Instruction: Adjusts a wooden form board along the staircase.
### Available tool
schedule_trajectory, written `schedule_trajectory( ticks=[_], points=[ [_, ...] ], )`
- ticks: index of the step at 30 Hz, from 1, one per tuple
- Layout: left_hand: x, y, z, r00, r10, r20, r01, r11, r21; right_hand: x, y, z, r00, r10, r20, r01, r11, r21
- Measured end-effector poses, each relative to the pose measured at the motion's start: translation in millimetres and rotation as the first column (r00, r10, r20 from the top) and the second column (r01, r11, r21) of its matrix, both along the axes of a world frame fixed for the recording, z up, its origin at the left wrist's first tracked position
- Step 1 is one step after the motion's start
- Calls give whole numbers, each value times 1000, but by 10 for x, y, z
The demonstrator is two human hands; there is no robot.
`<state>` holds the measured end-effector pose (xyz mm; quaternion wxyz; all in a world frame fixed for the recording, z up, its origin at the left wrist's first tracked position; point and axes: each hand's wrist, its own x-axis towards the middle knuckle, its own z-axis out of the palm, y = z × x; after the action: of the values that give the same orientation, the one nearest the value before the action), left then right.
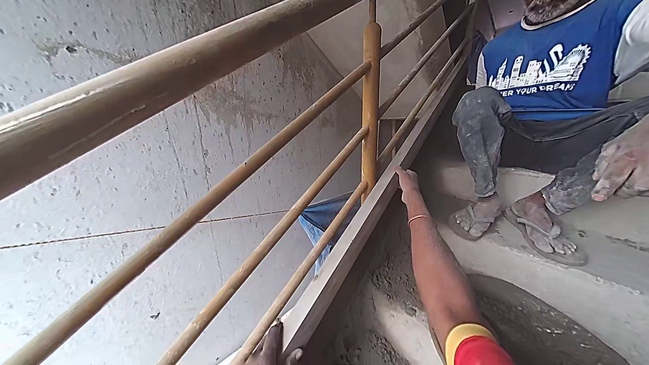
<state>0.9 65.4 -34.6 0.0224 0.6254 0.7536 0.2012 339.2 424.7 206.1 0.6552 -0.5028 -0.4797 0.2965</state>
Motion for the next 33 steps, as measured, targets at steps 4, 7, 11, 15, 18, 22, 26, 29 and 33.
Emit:
schedule_trajectory(
  ticks=[4, 7, 11, 15, 18, 22, 26, 29, 33],
  points=[
    [-16, -2, -98, 999, 25, -48, -21, 997, 75, 33, -42, -85, 999, 41, 28, -40, 999, -31],
    [9, -1, -48, 997, 52, -54, -49, 997, 66, 37, 137, -1, 999, 28, 44, -26, 999, -33],
    [63, 1, -48, 996, 69, -54, -63, 992, 108, 56, 53, 40, 997, 44, 62, -40, 998, -54],
    [124, 71, -182, 995, 60, -82, -46, 985, 168, 110, -24, 3, 996, 63, 61, -60, 997, -56],
    [158, 146, -269, 993, 73, -89, -61, 989, 133, 140, -70, -13, 995, 41, 96, -31, 994, -109],
    [201, 240, -410, 990, 89, -110, -75, 989, 128, 182, 9, -77, 987, 19, 162, 6, 988, -151],
    [272, 324, -439, 988, 99, -115, -85, 989, 119, 215, 71, -142, 981, 23, 195, 2, 992, -127],
    [294, 332, -415, 985, 116, -124, -104, 990, 100, 153, 89, -142, 976, -13, 217, 47, 987, -152],
    [301, 342, -410, 980, 131, -151, -116, 988, 104, -29, -395, -399, 967, -225, 121, 243, 956, -164]
  ],
)
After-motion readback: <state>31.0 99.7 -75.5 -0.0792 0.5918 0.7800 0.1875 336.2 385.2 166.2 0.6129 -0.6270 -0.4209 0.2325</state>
